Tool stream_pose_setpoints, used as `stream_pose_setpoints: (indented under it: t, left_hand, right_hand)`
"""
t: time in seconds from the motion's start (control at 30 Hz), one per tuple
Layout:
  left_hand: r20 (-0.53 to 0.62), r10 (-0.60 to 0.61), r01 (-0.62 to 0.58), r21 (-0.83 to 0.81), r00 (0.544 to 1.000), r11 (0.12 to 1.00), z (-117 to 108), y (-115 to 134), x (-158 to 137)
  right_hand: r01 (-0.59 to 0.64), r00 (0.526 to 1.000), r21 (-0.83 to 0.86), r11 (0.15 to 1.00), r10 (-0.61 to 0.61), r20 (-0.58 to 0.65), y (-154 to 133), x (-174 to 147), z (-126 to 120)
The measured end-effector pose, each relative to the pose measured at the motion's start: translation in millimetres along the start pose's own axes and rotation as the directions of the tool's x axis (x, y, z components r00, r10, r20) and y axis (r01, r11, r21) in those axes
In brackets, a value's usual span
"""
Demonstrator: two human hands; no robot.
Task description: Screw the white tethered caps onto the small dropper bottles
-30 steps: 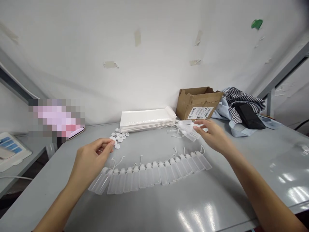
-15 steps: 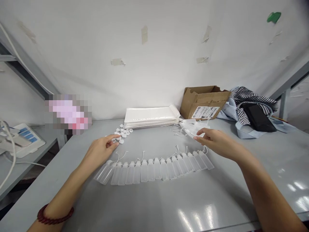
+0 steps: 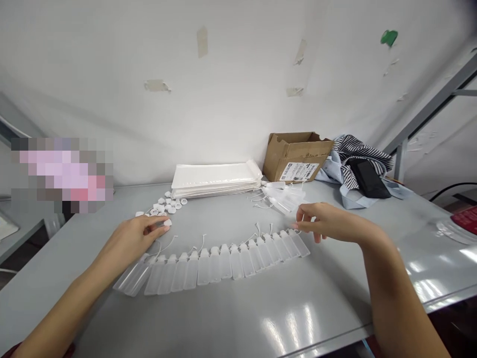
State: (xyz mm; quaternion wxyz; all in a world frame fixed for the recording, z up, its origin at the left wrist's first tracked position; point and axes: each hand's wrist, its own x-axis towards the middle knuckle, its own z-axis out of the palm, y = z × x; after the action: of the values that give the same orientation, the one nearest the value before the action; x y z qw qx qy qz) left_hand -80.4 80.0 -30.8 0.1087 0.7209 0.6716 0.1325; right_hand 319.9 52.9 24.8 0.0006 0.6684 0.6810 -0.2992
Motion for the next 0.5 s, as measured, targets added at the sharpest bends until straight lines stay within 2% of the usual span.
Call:
stream_pose_setpoints:
  t: [0.3,0.5]
  left_hand:
    - [-0.003,-0.027,0.027,0.016,1.0,1.0,-3.8,5.7,-0.1]
    - [-0.014,-0.004,0.004,0.029,1.0,1.0,-4.6,5.8,-1.5]
  right_hand:
    - [0.004,0.995,0.1,0.995,-0.014,0.098,5.9,-0.4,3.8]
    - [-0.014,0.989,0.108,0.994,-0.002,0.147,2.8,0.3,7.7]
